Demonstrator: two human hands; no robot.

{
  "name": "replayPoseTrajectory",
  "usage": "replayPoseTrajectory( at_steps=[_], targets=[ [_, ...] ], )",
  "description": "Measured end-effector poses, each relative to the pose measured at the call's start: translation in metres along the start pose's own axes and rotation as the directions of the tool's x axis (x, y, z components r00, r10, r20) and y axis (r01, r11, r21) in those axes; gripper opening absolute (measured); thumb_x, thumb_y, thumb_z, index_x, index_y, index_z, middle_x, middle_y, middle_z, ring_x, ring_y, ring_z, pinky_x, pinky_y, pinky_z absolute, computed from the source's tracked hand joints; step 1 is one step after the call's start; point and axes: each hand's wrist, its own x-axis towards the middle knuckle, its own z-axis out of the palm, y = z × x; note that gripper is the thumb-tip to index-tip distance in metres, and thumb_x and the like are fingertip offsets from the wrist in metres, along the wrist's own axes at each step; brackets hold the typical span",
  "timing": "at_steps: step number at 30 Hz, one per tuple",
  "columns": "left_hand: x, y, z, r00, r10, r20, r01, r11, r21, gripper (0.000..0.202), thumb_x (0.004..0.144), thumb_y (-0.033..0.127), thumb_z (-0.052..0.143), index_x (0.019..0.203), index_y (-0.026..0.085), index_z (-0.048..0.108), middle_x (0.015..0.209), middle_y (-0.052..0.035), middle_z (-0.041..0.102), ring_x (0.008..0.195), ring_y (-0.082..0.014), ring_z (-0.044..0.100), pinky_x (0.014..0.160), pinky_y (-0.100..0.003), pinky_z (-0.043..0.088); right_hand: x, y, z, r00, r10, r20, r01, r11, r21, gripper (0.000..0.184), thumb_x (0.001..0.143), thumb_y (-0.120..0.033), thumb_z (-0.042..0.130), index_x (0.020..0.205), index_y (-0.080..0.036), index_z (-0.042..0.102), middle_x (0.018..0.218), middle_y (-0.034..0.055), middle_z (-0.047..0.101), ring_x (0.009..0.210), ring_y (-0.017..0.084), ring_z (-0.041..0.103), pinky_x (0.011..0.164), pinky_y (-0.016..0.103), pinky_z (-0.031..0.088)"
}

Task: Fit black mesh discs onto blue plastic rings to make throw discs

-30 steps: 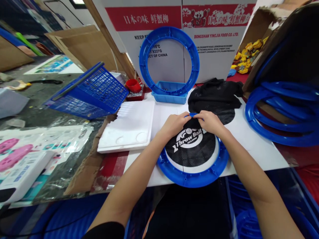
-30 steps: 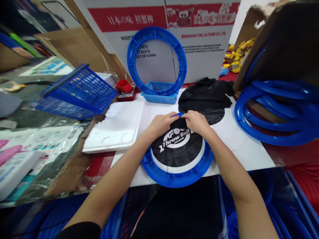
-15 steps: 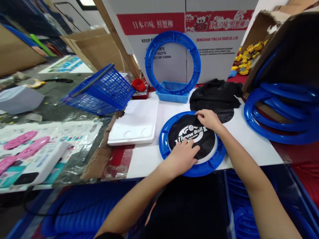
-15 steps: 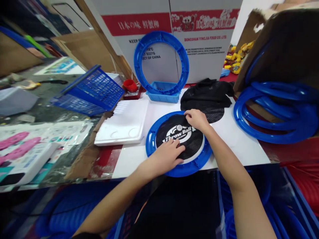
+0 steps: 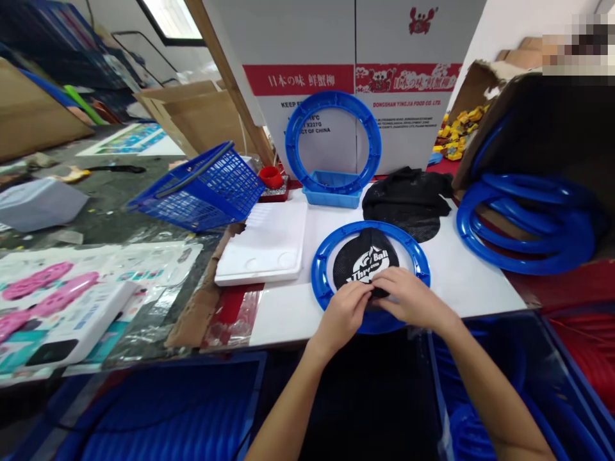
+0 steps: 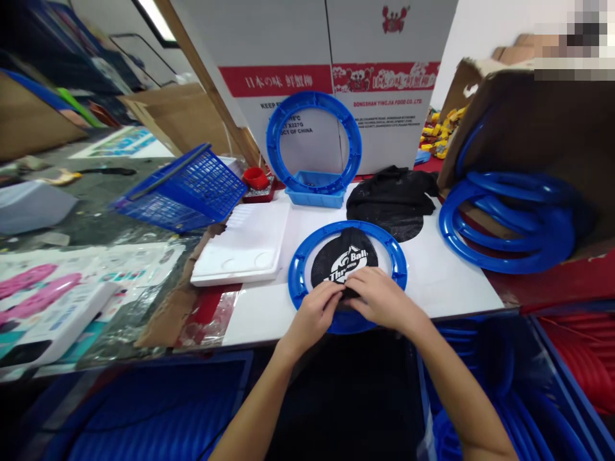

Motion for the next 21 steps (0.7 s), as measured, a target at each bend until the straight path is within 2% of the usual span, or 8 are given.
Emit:
replayPoseTrajectory(
  at_steps=[2, 5, 7, 11, 13, 16, 18, 21],
  targets=[
    [0.0, -0.001, 0.001, 1.0, 0.011, -0.008, -0.011, 1.0, -0.024, 0.022, 0.111, 0.02, 0.053, 0.125, 0.022, 0.07, 0.115, -0.0107, 0.078, 0.105, -0.0243, 0.073, 0.094, -0.044, 0.061, -0.019, -0.011, 0.023, 0.991, 0.045, -0.123, -0.051, 0.997, -0.051, 0.022, 0.104, -0.016, 0.061, 0.122, -0.021, 0.072, 0.121, 0.0135, 0.079, 0.115, 0.03, 0.072, 0.1, 0.053, 0.06],
    [0.002, -0.001, 0.002, 0.997, 0.072, 0.034, -0.073, 0.997, 0.04, 0.025, 0.109, 0.024, 0.06, 0.133, 0.023, 0.068, 0.117, -0.0119, 0.078, 0.106, -0.0273, 0.074, 0.095, -0.049, 0.062, -0.029, -0.007, 0.043, 0.96, 0.044, -0.278, -0.057, 0.998, -0.037, 0.033, 0.106, -0.01, 0.051, 0.129, -0.022, 0.071, 0.122, 0.0134, 0.08, 0.114, 0.029, 0.075, 0.098, 0.051, 0.062],
    [0.001, -0.001, 0.001, 0.992, 0.118, 0.034, -0.12, 0.99, 0.068, 0.026, 0.108, 0.023, 0.061, 0.134, 0.021, 0.067, 0.116, -0.0126, 0.078, 0.106, -0.0274, 0.074, 0.094, -0.048, 0.062, -0.03, -0.002, 0.046, 0.949, 0.023, -0.315, -0.045, 0.997, -0.061, 0.039, 0.105, -0.009, 0.049, 0.135, -0.022, 0.068, 0.123, 0.0133, 0.081, 0.113, 0.029, 0.076, 0.098, 0.052, 0.063],
    [-0.004, -0.005, -0.009, 0.986, 0.163, -0.018, -0.162, 0.985, 0.054, 0.016, 0.108, 0.019, 0.062, 0.118, 0.019, 0.074, 0.11, -0.0114, 0.078, 0.102, -0.0234, 0.073, 0.09, -0.042, 0.06, -0.033, 0.002, 0.041, 0.926, -0.002, -0.376, -0.041, 0.993, -0.107, 0.041, 0.102, -0.006, 0.049, 0.137, -0.022, 0.066, 0.124, 0.0123, 0.081, 0.115, 0.027, 0.076, 0.107, 0.054, 0.06],
    [-0.006, -0.009, -0.017, 0.99, 0.143, 0.004, -0.143, 0.99, 0.003, 0.014, 0.107, 0.021, 0.063, 0.112, 0.02, 0.077, 0.109, -0.0107, 0.077, 0.101, -0.0221, 0.072, 0.09, -0.04, 0.059, -0.036, 0.002, 0.036, 0.942, -0.034, -0.333, 0.006, 0.996, -0.084, 0.037, 0.101, -0.007, 0.052, 0.129, -0.024, 0.069, 0.125, 0.0103, 0.081, 0.121, 0.027, 0.075, 0.113, 0.056, 0.055],
    [-0.007, -0.012, -0.027, 0.989, 0.127, 0.069, -0.119, 0.986, -0.113, 0.012, 0.106, 0.024, 0.068, 0.106, 0.022, 0.079, 0.109, -0.0092, 0.076, 0.103, -0.0204, 0.072, 0.093, -0.038, 0.058, -0.039, 0.002, 0.026, 0.977, -0.118, -0.179, 0.112, 0.993, -0.043, 0.026, 0.098, -0.009, 0.058, 0.114, -0.025, 0.07, 0.124, 0.0075, 0.08, 0.122, 0.027, 0.073, 0.116, 0.058, 0.049],
    [-0.007, -0.013, -0.03, 0.984, 0.145, 0.105, -0.129, 0.981, -0.146, 0.011, 0.105, 0.025, 0.07, 0.103, 0.023, 0.08, 0.108, -0.0074, 0.078, 0.101, -0.0195, 0.072, 0.093, -0.038, 0.055, -0.039, 0.001, 0.021, 0.979, -0.127, -0.162, 0.13, 0.992, 0.008, 0.02, 0.095, -0.011, 0.061, 0.107, -0.025, 0.069, 0.117, 0.0077, 0.078, 0.114, 0.027, 0.071, 0.108, 0.054, 0.052],
    [-0.007, -0.013, -0.03, 0.97, 0.178, 0.164, -0.162, 0.981, -0.104, 0.012, 0.106, 0.025, 0.07, 0.102, 0.025, 0.081, 0.105, -0.0051, 0.08, 0.099, -0.0188, 0.071, 0.092, -0.039, 0.051, -0.038, -0.001, 0.019, 0.979, -0.097, -0.176, 0.114, 0.99, 0.087, 0.019, 0.093, -0.01, 0.06, 0.103, -0.025, 0.065, 0.1, 0.0057, 0.074, 0.101, 0.025, 0.068, 0.095, 0.047, 0.053]
  ],
)
